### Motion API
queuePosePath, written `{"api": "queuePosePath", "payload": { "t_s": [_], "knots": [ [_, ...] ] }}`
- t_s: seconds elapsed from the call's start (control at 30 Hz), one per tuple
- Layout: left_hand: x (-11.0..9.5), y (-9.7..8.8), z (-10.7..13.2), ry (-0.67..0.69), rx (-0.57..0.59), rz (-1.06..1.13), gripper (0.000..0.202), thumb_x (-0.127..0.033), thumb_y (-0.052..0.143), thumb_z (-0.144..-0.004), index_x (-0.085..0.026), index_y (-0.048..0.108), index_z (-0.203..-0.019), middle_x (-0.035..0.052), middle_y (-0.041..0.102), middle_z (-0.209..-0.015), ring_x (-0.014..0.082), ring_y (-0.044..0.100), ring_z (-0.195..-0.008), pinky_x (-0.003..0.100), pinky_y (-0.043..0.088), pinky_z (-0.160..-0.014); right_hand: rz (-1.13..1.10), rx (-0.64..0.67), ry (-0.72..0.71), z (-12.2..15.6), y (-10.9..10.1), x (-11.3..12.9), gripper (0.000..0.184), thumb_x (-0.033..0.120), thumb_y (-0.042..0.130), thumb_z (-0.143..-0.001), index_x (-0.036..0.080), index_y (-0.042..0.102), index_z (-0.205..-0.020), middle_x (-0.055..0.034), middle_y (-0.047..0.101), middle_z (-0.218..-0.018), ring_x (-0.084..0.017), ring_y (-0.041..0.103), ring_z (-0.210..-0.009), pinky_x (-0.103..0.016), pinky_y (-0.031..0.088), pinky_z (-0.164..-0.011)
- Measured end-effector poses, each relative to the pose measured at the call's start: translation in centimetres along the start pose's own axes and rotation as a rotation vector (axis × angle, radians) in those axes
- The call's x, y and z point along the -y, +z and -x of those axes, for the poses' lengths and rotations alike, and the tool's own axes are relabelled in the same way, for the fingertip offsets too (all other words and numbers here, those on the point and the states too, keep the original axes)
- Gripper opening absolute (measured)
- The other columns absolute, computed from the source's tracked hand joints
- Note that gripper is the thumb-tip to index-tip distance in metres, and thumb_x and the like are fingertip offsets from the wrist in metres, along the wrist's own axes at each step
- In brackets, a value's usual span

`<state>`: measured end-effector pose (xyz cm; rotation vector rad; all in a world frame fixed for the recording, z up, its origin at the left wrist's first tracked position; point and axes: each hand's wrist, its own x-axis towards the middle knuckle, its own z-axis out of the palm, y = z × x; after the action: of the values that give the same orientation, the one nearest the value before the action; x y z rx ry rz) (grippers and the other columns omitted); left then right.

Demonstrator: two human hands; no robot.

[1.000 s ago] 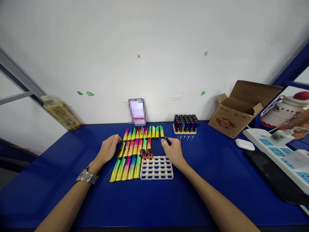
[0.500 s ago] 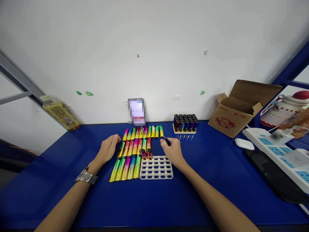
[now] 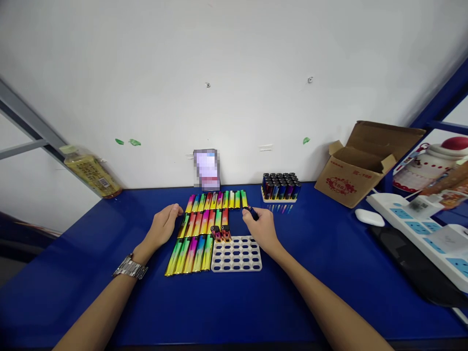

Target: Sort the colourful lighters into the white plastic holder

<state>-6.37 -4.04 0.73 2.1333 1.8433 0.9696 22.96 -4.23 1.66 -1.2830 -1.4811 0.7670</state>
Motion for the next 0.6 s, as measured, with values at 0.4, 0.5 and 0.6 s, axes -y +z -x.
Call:
{"api": "queuePosePath", "payload": {
  "t_s": [0.4, 0.5, 0.6],
  "knots": [
    [0.0, 0.0, 0.0, 0.018, -0.007, -0.014, 0.045, -0.044, 0.02, -0.096, -0.022, 0.053, -0.075, 0.0051, 0.064, -0.078, 0.0209, 0.06, -0.078, 0.034, 0.045, -0.077, -0.308, 0.352, -0.122, -0.1, -2.0, 2.0, 0.033, 0.053, 0.056, -0.083, 0.022, 0.047, -0.091, -0.0043, 0.066, -0.077, -0.018, 0.062, -0.072, -0.032, 0.049, -0.067],
    [0.0, 0.0, 0.0, 0.019, -0.006, -0.015, 0.045, -0.044, 0.02, -0.096, -0.022, 0.053, -0.076, 0.0048, 0.064, -0.078, 0.0211, 0.06, -0.078, 0.034, 0.045, -0.077, -0.361, 0.478, -0.035, 0.1, -2.0, 1.8, 0.035, 0.047, 0.065, -0.078, 0.023, 0.041, -0.087, -0.0043, 0.07, -0.075, -0.02, 0.067, -0.071, -0.034, 0.051, -0.065],
    [0.0, 0.0, 0.0, 0.016, 0.001, -0.015, 0.044, -0.043, 0.02, -0.096, -0.022, 0.053, -0.076, 0.0049, 0.063, -0.078, 0.0212, 0.059, -0.079, 0.034, 0.044, -0.077, -0.352, 0.531, -0.005, 0.3, -1.7, 1.2, 0.035, 0.047, 0.066, -0.077, 0.023, 0.041, -0.085, -0.0052, 0.071, -0.075, -0.022, 0.069, -0.072, -0.034, 0.051, -0.064]
  ]
}}
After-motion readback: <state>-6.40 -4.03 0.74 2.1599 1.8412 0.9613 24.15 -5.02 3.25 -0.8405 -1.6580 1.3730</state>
